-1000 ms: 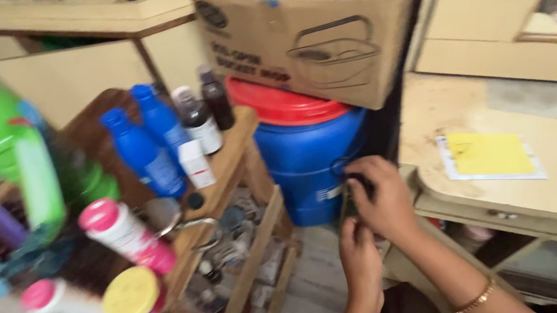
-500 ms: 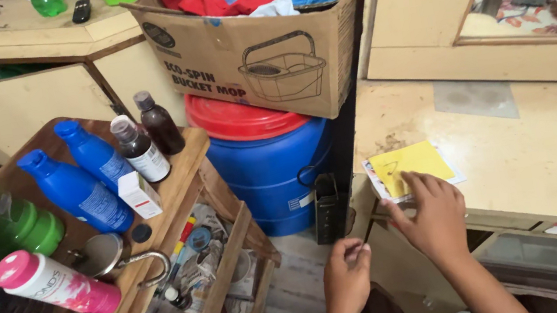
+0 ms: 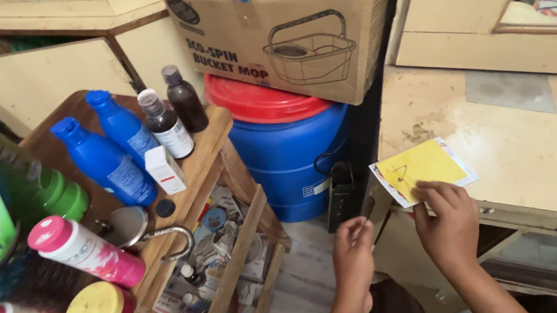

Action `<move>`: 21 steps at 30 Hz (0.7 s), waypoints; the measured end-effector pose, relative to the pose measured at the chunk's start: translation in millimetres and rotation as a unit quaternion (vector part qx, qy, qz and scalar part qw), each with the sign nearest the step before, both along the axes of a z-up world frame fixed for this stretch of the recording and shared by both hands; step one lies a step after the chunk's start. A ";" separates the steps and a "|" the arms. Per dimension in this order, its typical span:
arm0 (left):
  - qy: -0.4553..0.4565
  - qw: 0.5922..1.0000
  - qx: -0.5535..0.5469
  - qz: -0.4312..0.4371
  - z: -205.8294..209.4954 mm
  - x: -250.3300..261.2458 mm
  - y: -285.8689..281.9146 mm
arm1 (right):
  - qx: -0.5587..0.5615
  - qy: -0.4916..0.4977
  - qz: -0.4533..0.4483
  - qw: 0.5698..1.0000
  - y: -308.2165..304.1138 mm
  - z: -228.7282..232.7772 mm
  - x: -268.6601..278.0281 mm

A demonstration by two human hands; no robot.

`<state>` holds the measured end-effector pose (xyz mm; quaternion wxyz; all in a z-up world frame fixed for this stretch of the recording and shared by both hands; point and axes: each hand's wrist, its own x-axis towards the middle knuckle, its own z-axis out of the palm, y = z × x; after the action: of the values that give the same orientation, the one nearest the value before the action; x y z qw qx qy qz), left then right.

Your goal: The person moves various personal care items, including bottles, combs, and small containers, from a cluttered vanity table to a wooden side table. They handle the items one by one, placing them into a basket or arranging them on the table surface.

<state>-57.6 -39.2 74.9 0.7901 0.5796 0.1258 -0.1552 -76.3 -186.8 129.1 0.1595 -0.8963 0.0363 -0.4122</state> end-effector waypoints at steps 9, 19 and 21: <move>0.041 0.970 -0.233 -0.047 -3.3 3.6 -5.1 | 0.020 -0.073 0.056 0.996 46.1 -20.3 -30.2; -0.018 0.964 -0.264 -0.011 6.0 13.1 11.6 | 0.032 -0.004 0.132 0.991 60.1 -8.9 -47.6; -0.017 0.972 -0.233 -0.008 7.0 15.4 17.4 | 0.047 0.026 0.153 0.987 56.8 -2.0 -50.2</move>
<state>-42.2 -21.8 81.9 0.9039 0.3835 0.0679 -0.1769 -126.6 -130.0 127.1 0.2613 -0.8934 -0.0780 -0.3570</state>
